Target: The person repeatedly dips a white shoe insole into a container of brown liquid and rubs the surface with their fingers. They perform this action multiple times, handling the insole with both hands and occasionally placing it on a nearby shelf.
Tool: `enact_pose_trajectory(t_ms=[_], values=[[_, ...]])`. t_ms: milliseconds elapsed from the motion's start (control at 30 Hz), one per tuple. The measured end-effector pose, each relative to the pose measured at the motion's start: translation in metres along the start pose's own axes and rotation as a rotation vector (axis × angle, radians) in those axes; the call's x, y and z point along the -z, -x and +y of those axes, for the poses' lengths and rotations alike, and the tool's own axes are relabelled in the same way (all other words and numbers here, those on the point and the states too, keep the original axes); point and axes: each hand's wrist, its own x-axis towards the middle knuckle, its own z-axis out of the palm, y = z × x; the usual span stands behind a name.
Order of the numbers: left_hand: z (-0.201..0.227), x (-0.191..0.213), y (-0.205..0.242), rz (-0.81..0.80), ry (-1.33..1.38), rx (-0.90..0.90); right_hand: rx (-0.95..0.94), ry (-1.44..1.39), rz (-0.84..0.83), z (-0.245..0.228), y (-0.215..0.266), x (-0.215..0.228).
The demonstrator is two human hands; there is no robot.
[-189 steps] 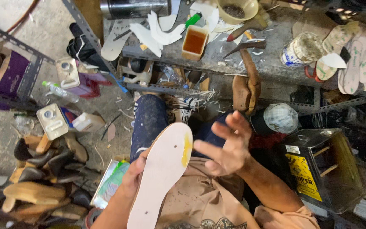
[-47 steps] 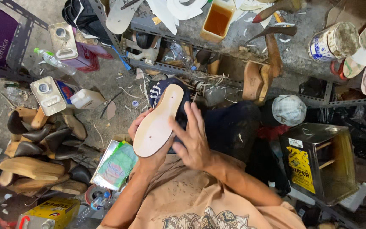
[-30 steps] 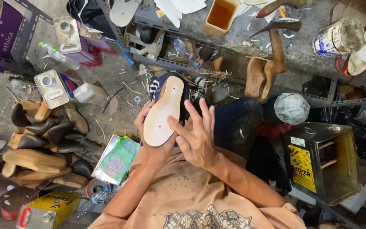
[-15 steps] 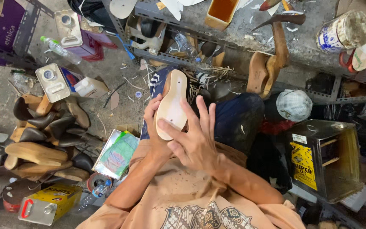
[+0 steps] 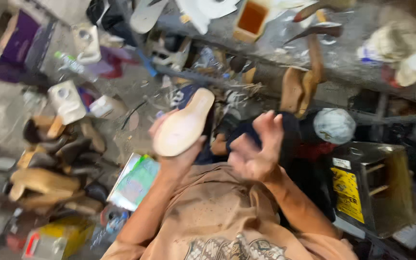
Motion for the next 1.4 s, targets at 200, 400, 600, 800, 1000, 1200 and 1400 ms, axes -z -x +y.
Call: enact_pose_trajectory(t_ms=[200, 400, 600, 800, 1000, 1200, 1400], values=[[0.021, 0.015, -0.003, -0.125, 0.414, 0.814, -0.641, -1.236, 0.077, 0.031, 0.040, 0.014], [-0.044, -0.022, -0.016, -0.651, 0.417, 0.677, -0.850, -1.164, 0.221, -0.011, 0.048, 0.068], [-0.050, -0.084, 0.001, -0.545, 0.138, 0.545, -0.679, -0.990, 0.761, 0.015, 0.028, 0.163], [-0.151, -0.090, 0.033, -0.505, -0.266, 0.286, -0.579, -0.553, 1.078, 0.058, -0.130, 0.332], [-0.114, -0.088, 0.050, -0.441, -0.340, 0.485, -0.766, -0.297, 1.139, 0.156, -0.260, 0.406], [-0.200, -0.108, 0.056, -0.330, 0.011, 0.322, -0.980, -0.102, 1.121, 0.185, -0.287, 0.393], [-0.117, -0.088, 0.034, -0.628, -0.387, 0.696, -1.123, 0.237, 1.054, 0.195, -0.270, 0.399]])
